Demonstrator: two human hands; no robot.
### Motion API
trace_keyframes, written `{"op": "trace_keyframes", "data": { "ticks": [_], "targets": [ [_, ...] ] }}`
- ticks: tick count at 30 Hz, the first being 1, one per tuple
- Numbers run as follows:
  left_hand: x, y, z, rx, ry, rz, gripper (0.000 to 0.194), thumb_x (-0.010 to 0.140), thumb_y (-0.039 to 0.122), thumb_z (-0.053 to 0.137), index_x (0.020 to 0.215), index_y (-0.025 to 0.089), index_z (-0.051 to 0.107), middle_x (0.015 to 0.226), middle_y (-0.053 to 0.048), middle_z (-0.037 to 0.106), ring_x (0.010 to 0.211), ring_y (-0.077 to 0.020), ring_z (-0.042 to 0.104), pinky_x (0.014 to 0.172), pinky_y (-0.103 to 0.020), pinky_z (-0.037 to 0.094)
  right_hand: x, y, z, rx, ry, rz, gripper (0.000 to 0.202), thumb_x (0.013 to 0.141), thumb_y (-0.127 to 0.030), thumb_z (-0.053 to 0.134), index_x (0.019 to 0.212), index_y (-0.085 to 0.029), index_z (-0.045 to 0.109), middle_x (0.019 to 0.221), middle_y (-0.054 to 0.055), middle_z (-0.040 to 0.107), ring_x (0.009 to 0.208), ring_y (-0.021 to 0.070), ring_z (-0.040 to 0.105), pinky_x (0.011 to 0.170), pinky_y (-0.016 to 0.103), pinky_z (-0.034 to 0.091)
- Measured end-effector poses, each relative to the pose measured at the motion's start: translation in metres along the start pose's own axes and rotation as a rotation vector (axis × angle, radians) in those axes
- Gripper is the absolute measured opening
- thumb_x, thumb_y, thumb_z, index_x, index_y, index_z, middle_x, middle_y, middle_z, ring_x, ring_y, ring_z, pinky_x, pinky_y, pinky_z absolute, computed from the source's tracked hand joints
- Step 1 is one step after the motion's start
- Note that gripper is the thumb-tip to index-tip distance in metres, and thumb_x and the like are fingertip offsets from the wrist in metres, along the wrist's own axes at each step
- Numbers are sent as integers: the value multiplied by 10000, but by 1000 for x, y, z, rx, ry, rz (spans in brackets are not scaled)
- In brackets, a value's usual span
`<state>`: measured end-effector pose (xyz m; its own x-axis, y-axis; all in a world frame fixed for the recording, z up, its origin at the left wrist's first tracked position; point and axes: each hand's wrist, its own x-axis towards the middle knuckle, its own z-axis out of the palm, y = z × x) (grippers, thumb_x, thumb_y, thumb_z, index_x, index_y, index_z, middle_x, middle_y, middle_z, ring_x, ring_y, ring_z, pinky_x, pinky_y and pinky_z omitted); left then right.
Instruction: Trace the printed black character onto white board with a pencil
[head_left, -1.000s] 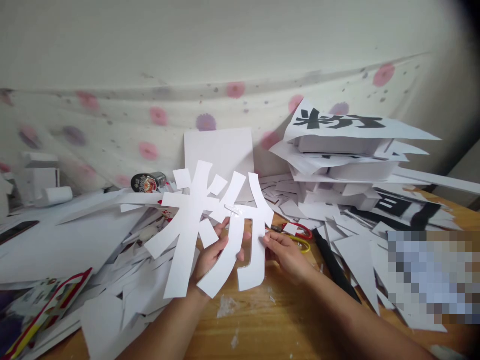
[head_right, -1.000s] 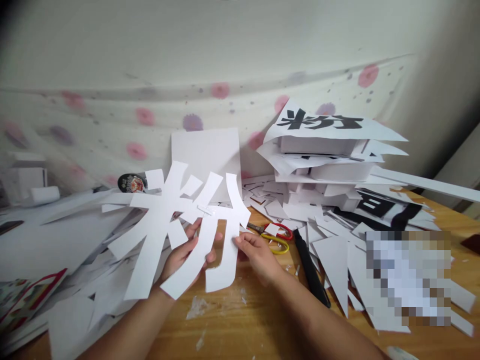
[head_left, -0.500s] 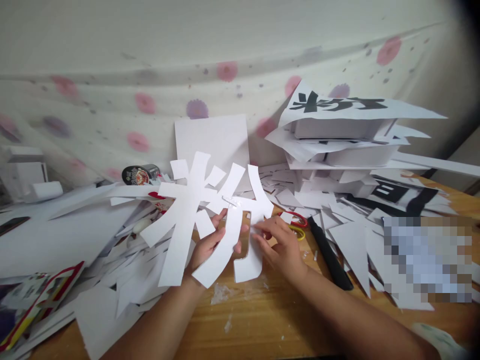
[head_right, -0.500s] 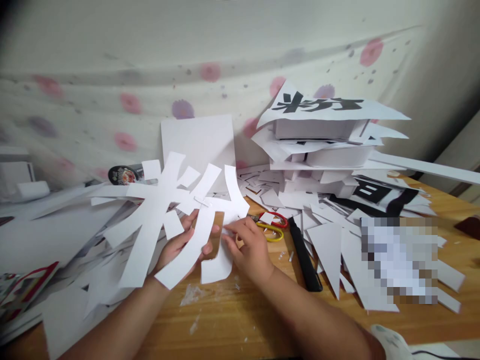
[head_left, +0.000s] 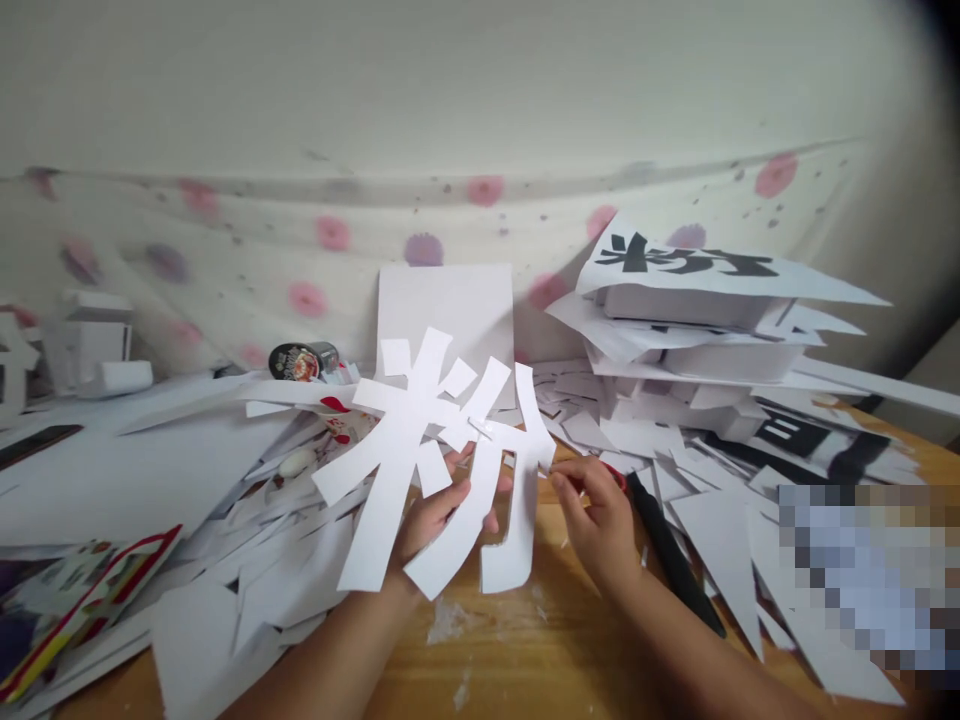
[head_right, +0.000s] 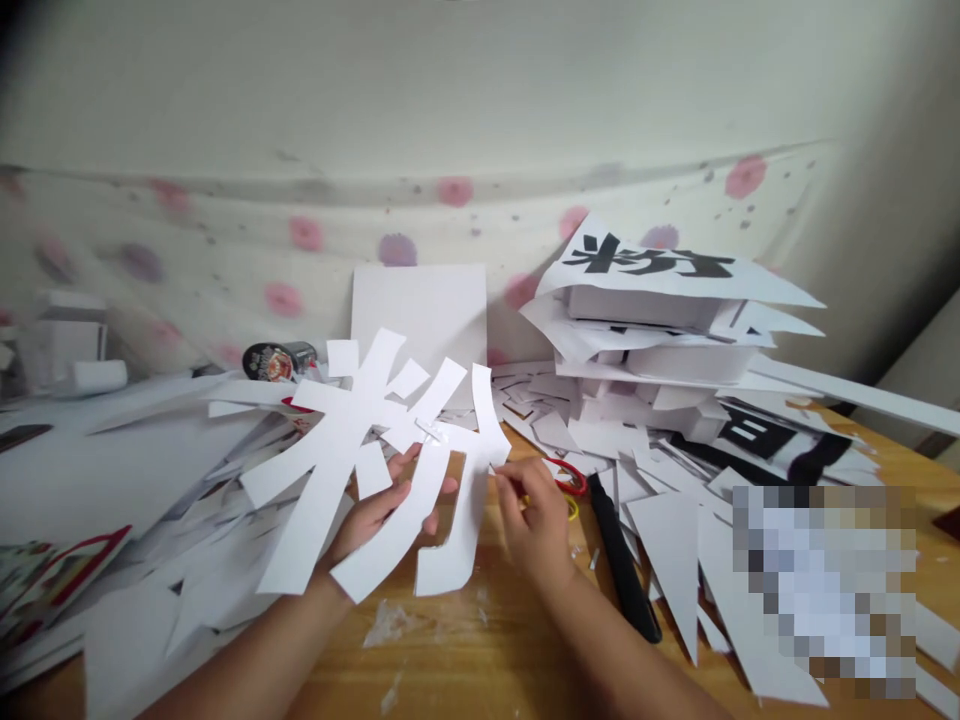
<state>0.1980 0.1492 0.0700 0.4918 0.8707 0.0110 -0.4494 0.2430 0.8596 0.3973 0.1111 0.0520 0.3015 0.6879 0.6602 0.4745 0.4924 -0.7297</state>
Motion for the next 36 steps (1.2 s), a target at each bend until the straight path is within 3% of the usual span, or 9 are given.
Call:
{"op": "trace_keyframes", "data": {
  "ticks": [2, 5, 9, 15, 21, 24, 28, 32, 36],
  "targets": [
    [2, 2, -1, -24, 52, 40, 717, 806, 281, 679, 1419, 198, 317, 950, -103, 745, 585, -187, 679, 575, -281, 503, 4, 7, -1, 55, 58, 202, 261, 845, -429, 616, 714, -203, 622, 654, 15, 576, 619, 169, 510, 592, 299, 405],
    [3, 3, 1, -72, 92, 81, 715, 805, 264, 673, 1421, 197, 316, 887, -84, 747, 571, -185, 683, 556, -268, 512, 7, 3, -3, 220, -49, 498, 418, 776, -577, 646, 634, -190, 577, 572, -5, 530, 536, 139, 473, 540, 281, 374],
    [-3, 3, 12, -109, 118, 116, 672, 835, 245, 634, 1423, 201, 313, 887, -88, 740, 581, -188, 687, 564, -281, 530, -9, -30, -7, 474, -265, 813, 519, 672, -652, 704, 871, -175, 647, 740, 36, 644, 587, 153, 579, 541, 278, 443],
    [-51, -7, 47, -216, 135, 7, 622, 868, 206, 579, 1429, 260, 314, 915, -77, 727, 584, -161, 671, 564, -261, 522, -63, -73, -16, 758, -102, 927, 466, 635, -545, 794, 879, -196, 604, 692, -7, 621, 550, 138, 548, 474, 242, 426],
    [-110, -47, 66, -349, 126, -147, 547, 894, 317, 583, 1411, 308, 404, 1059, -90, 720, 729, -195, 696, 699, -338, 542, -114, -85, -37, 965, 33, 986, 386, 621, -432, 848, 704, -154, 593, 619, 5, 621, 540, 118, 528, 522, 228, 408],
    [-138, -70, 49, -329, 7, -269, 430, 885, 401, 594, 1280, 234, 569, 1148, -131, 698, 907, -264, 694, 775, -392, 528, -127, -82, -53, 955, 82, 1038, 392, 609, -421, 862, 684, -143, 596, 599, -4, 605, 521, 105, 510, 508, 216, 397],
    [-173, -93, 5, -176, -92, -377, 239, 797, 360, 718, 916, 152, 711, 1028, -149, 734, 805, -231, 701, 776, -369, 508, -135, -67, -72, 891, 69, 1060, 374, 649, -413, 849, 746, -130, 624, 652, 12, 634, 549, 116, 539, 516, 215, 404],
    [-191, -113, -34, -131, -143, -330, 365, 765, 400, 753, 1045, 173, 693, 988, -127, 735, 797, -235, 705, 745, -353, 497, -143, -54, -80, 873, 49, 1087, 326, 718, -396, 810, 785, -131, 632, 702, 29, 668, 579, 123, 576, 541, 215, 426],
    [-193, -122, -53, -107, -192, -324, 515, 725, 511, 757, 1115, 187, 668, 1000, -124, 724, 807, -243, 700, 752, -363, 495, -146, -49, -83, 813, -26, 1123, 365, 695, -423, 822, 805, -122, 646, 675, 36, 672, 539, 119, 566, 519, 218, 424]
  ]
}}
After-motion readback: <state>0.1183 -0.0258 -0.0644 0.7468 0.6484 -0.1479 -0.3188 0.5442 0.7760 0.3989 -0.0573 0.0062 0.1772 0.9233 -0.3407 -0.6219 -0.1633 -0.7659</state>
